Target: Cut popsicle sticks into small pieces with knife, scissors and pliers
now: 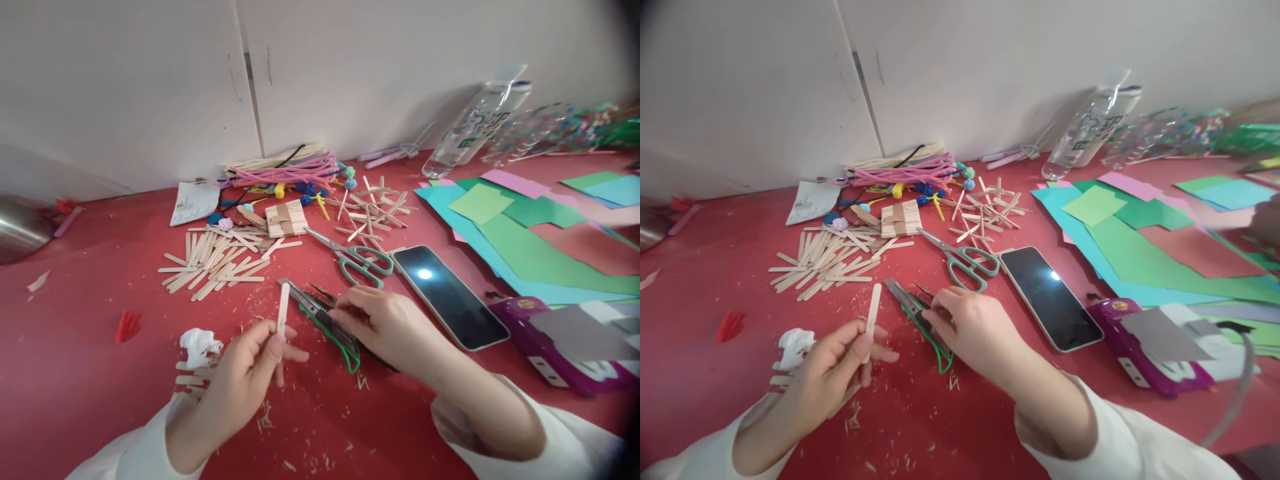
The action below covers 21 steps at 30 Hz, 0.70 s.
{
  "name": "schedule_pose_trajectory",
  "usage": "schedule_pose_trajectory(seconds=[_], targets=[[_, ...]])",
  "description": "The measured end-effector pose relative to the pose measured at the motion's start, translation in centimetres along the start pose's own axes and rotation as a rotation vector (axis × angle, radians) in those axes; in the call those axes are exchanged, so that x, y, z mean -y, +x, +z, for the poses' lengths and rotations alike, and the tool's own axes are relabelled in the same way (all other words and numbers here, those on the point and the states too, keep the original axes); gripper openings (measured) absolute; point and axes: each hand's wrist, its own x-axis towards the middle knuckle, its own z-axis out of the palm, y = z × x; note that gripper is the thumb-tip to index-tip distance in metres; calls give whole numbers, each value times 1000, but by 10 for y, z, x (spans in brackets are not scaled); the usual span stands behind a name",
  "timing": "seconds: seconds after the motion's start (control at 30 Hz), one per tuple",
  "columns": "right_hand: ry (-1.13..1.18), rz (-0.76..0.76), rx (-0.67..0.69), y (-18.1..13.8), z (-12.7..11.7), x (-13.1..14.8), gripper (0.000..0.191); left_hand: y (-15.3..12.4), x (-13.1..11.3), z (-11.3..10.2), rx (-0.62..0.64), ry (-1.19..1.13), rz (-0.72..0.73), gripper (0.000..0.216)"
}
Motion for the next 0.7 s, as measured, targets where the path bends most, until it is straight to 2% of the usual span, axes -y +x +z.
schedule_pose_trajectory(seconds=[0.07, 0.2, 0.33, 0.37, 0.43, 0.47, 0.57, 0.7], targets=[[-113, -41, 18, 0, 4, -1, 13, 2, -1, -1, -34, -82, -28, 36], [-296, -126, 66, -3, 16, 11, 14, 6, -2, -1, -79, -144, -16, 39], [-196, -119, 120, 1, 11, 6, 13, 8, -1, -2, -87, -178, -17, 39], [-139, -93, 103, 4, 7, -1, 13, 8, -1, -3, -82, -185, -23, 40], [-205, 67, -87, 14, -2, -18, 17, 8, -1, -3, -72, -196, -32, 41], [-234, 130, -132, 19, -5, -27, 20, 9, -2, -3, -68, -199, -34, 41], [-243, 229, -146, 30, -8, -48, 29, 9, -2, -2, -55, -207, -38, 41], [-139, 282, -114, 35, -5, -55, 29, 8, 0, -2, -72, -168, -6, 37]])
